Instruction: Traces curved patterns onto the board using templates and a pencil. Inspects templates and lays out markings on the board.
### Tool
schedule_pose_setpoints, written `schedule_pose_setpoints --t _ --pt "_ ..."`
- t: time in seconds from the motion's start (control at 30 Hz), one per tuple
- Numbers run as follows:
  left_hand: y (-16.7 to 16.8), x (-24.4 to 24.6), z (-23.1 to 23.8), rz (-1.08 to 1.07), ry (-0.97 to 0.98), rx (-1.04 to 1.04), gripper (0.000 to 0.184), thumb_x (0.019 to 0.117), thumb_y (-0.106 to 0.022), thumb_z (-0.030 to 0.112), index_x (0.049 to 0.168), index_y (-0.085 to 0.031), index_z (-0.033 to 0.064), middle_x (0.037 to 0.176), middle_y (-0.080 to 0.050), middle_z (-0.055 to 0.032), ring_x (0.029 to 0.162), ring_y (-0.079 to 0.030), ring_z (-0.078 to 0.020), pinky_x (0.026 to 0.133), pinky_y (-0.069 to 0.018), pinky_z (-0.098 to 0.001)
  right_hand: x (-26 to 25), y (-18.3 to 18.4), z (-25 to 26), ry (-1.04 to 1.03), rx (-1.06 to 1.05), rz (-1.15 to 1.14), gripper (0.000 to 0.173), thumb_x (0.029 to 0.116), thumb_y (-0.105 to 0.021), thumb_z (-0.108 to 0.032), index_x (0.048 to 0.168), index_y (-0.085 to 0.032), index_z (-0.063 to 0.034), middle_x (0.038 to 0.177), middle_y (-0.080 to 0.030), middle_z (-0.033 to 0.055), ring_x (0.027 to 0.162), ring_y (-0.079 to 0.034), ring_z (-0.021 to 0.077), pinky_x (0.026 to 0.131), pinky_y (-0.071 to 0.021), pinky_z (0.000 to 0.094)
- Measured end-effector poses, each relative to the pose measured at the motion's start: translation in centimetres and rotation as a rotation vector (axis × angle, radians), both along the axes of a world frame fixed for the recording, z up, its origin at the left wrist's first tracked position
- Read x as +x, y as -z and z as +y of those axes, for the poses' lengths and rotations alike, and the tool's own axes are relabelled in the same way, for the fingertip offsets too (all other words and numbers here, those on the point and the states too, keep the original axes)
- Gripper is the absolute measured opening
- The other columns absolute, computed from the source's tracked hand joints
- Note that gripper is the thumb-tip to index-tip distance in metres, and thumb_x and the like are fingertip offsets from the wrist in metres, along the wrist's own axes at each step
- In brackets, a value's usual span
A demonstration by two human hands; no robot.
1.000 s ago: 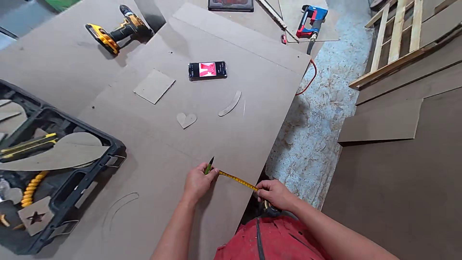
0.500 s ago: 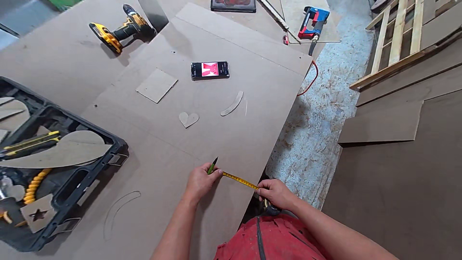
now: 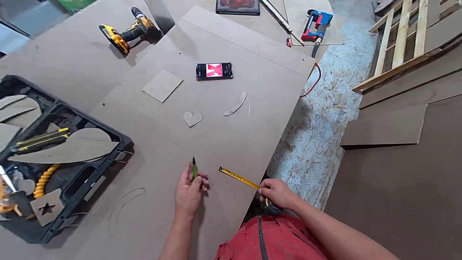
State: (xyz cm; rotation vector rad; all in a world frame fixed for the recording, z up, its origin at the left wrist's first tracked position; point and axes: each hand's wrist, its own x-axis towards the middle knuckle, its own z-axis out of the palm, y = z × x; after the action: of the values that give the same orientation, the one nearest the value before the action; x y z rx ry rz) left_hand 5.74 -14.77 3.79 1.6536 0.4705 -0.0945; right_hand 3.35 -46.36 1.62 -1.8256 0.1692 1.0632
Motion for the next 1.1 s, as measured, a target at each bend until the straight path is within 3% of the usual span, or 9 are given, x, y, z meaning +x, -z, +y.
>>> schedule_pose_setpoints --t 0.07,0.13,0.23,0.3,0.47,0.57,0.7,0.9,1.1 --pt "-0.7 -0.9 0.7 -0.059 -0.078 -0.084 0.065 0.1018 -0.04 -0.003 0.163 -0.025 0.0117 0.107 -0.071 -0.0173 0.068 -0.072 -0.026 0.06 -0.0637 -0.0372 0.0 0.0 0.1 0.002 -0.002 -0.002 0.026 0.1038 -0.056 -0.036 0.103 -0.072 -0.0159 0.086 -0.075 -0.0053 0.074 -0.069 0.0078 0.072 -0.0557 0.033" --pt "-1.3 -1.7 1.5 -0.058 -0.146 -0.231 0.05 0.106 -0.035 0.004 0.155 -0.041 0.0067 0.116 -0.07 -0.0225 0.084 -0.075 -0.033 0.072 -0.0647 -0.0439 -0.1 0.1 0.1 -0.001 -0.008 -0.005 0.027 0.1039 -0.055 -0.036 0.103 -0.072 -0.0162 0.086 -0.075 -0.0054 0.074 -0.069 0.008 0.073 -0.0559 0.0336" --pt "-1.3 -2.5 2.6 -0.045 -0.076 -0.53 0.051 0.106 -0.023 0.024 0.144 -0.049 0.0021 0.128 -0.067 -0.023 0.111 -0.071 -0.036 0.093 -0.0594 -0.0499 -0.3 0.2 0.2 0.0 -0.001 -0.008 0.026 0.1037 -0.056 -0.036 0.102 -0.073 -0.0161 0.086 -0.075 -0.0052 0.073 -0.069 0.0083 0.072 -0.0557 0.0338" --pt "-0.9 -2.5 2.0 -0.04 -0.086 -0.542 0.044 0.1001 -0.032 0.009 0.137 -0.05 -0.0041 0.122 -0.069 -0.0266 0.108 -0.071 -0.0389 0.093 -0.0586 -0.0531 -0.6 0.4 0.4 -0.001 0.008 -0.013 0.025 0.1032 -0.056 -0.036 0.101 -0.072 -0.0162 0.085 -0.076 -0.0055 0.074 -0.069 0.0084 0.073 -0.0563 0.0344" --pt "-0.1 -0.8 -1.8 0.025 -0.138 -0.196 0.022 0.1053 -0.056 0.01 0.115 -0.069 -0.0039 0.084 -0.073 -0.0168 0.068 -0.069 -0.0221 0.063 -0.0592 -0.0329 -1.3 0.5 0.8 0.023 0.008 -0.016 0.025 0.1026 -0.058 -0.036 0.099 -0.072 -0.0167 0.085 -0.076 -0.0058 0.074 -0.07 0.0092 0.073 -0.0569 0.0353" --pt "0.1 0.4 -3.5 0.069 -0.151 -0.047 0.021 0.1021 -0.065 0.02 0.107 -0.078 0.0031 0.082 -0.075 -0.0117 0.069 -0.072 -0.0203 0.066 -0.0621 -0.034 -1.3 0.6 0.8 0.037 0.003 -0.019 0.024 0.1019 -0.058 -0.036 0.099 -0.073 -0.0176 0.085 -0.076 -0.0064 0.075 -0.07 0.009 0.073 -0.0569 0.0353" --pt "0.8 1.4 -4.1 0.089 -0.148 0.103 0.012 0.0997 -0.069 0.017 0.099 -0.075 0.0057 0.078 -0.075 -0.0071 0.066 -0.073 -0.0173 0.065 -0.064 -0.0342 -1.2 0.7 0.6 0.056 0.005 -0.014 0.023 0.1019 -0.059 -0.035 0.099 -0.072 -0.0171 0.084 -0.076 -0.0053 0.072 -0.07 0.0095 0.07 -0.0561 0.0345" --pt "0.5 1.7 -4.5 0.202 0.041 0.498 0.016 0.0969 -0.068 0.035 0.098 -0.074 0.0206 0.078 -0.072 0.0045 0.074 -0.069 -0.01 0.074 -0.0575 -0.0399 -1.1 0.9 0.6 0.035 0.002 -0.018 0.024 0.1017 -0.058 -0.036 0.1 -0.073 -0.0173 0.084 -0.076 -0.0054 0.071 -0.07 0.0098 0.069 -0.0566 0.0353" --pt "-0.6 3.3 -6.0 0.26 0.182 0.701 0.012 0.0956 -0.07 0.027 0.096 -0.072 0.0154 0.081 -0.07 -0.0008 0.08 -0.069 -0.0161 0.077 -0.0565 -0.0422 -1.1 1.1 0.5 0.04 0.008 -0.017 0.023 0.1013 -0.059 -0.036 0.099 -0.073 -0.0174 0.083 -0.076 -0.005 0.071 -0.069 0.0102 0.069 -0.0563 0.0359"
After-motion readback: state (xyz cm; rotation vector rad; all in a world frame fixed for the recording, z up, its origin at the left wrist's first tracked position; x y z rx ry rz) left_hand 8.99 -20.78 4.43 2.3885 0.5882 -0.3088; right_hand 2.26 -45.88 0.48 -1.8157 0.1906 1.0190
